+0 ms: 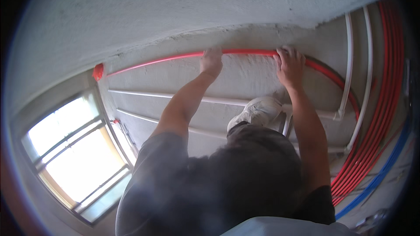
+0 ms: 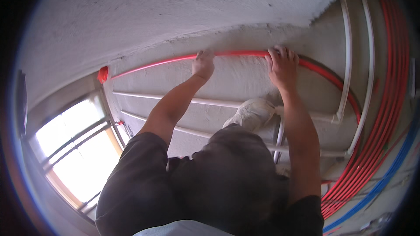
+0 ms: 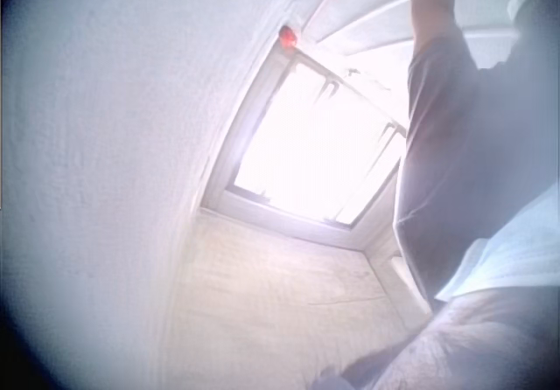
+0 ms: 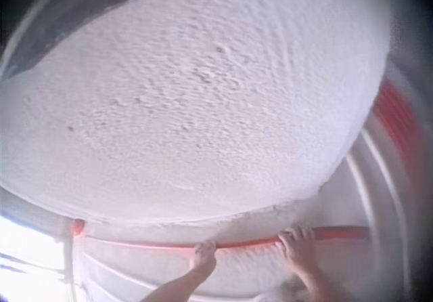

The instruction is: The person installs red and blue plastic pipes along a concrete ceiling. They use a hammer to secure clips, a rotary hammer drill to create holes, and pliers to cut pipe segments. The person repeatedly positions, drills, and fastens the pipes to the ceiling surface.

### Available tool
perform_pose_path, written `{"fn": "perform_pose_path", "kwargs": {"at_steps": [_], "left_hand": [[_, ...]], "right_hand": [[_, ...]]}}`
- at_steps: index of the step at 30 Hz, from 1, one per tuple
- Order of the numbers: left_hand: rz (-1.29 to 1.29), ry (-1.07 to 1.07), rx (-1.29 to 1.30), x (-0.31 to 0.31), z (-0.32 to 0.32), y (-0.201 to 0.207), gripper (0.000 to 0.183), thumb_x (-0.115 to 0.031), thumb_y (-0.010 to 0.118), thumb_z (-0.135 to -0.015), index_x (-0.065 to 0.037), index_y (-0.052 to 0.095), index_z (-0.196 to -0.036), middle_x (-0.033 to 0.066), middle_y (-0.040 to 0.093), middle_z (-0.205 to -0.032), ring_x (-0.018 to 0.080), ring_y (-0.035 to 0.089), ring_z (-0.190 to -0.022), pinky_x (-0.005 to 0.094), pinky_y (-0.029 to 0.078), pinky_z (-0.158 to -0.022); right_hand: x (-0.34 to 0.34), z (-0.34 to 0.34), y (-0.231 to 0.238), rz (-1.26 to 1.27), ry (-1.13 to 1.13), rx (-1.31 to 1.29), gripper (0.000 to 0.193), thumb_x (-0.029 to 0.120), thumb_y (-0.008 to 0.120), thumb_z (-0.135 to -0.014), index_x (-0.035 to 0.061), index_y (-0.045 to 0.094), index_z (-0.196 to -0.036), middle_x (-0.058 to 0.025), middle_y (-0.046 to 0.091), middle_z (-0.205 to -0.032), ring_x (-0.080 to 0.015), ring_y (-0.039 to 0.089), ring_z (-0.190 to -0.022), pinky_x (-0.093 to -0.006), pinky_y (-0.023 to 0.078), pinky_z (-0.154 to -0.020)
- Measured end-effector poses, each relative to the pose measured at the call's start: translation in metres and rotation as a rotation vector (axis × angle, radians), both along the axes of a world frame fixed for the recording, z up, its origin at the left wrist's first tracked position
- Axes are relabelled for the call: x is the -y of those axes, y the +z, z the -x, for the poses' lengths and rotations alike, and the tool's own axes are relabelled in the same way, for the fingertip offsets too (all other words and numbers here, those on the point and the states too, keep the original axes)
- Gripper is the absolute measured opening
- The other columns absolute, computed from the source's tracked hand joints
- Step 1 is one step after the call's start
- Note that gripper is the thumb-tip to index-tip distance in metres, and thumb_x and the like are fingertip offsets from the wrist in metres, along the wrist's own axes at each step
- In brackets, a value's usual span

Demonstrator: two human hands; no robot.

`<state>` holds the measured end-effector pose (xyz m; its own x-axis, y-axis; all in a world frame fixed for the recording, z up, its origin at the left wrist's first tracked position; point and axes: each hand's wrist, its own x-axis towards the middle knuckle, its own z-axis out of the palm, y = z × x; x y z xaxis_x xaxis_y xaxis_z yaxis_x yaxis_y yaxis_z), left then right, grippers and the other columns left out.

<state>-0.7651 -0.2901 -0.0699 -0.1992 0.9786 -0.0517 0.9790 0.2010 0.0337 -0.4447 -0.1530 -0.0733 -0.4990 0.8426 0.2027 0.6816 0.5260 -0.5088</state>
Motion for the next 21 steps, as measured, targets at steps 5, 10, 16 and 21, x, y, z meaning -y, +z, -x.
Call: {"fn": "perform_pose_path", "kwargs": {"at_steps": [5,10,16,21], "left_hand": [[-0.006,-0.115,-0.018,-0.002,0.008,0.006,0.027,-0.004,0.065,-0.087,-0.007,0.072,-0.112,0.0068,0.070,-0.114,0.0310,0.066,-0.105,0.0445,0.059,-0.084],[-0.143,-0.198,0.023,0.001,0.014,-0.001,0.034,-0.004,0.068,-0.087,-0.003,0.071,-0.120,0.0086,0.069,-0.111,0.0313,0.065,-0.102,0.0431,0.057,-0.087],[-0.180,-0.269,-0.011,0.007,0.024,-0.014,0.044,-0.002,0.065,-0.087,-0.002,0.068,-0.131,0.0099,0.066,-0.112,0.0319,0.063,-0.104,0.0430,0.056,-0.090],[0.014,-0.271,0.104,0.018,0.045,-0.029,0.057,-0.001,0.059,-0.087,-0.003,0.057,-0.144,0.0109,0.062,-0.122,0.0340,0.060,-0.113,0.0453,0.056,-0.094]], "right_hand": [[-0.003,-0.002,-0.002,0.011,-0.014,0.007,0.019,0.025,0.071,-0.094,0.0168,0.069,-0.111,-0.0039,0.064,-0.117,-0.0309,0.058,-0.115,-0.0505,0.043,-0.102],[-0.001,0.002,-0.003,-0.011,-0.043,-0.046,0.018,0.022,0.074,-0.091,0.0141,0.069,-0.107,-0.0037,0.064,-0.117,-0.0310,0.058,-0.114,-0.0501,0.043,-0.102],[0.004,0.008,-0.008,-0.020,-0.069,-0.013,0.016,0.020,0.073,-0.093,0.0130,0.069,-0.107,-0.0038,0.064,-0.117,-0.0323,0.057,-0.114,-0.0504,0.042,-0.103],[0.004,0.014,0.011,0.121,-0.086,0.026,0.015,0.017,0.071,-0.094,0.0106,0.070,-0.108,-0.0075,0.065,-0.120,-0.0347,0.058,-0.117,-0.0516,0.045,-0.101]]}}
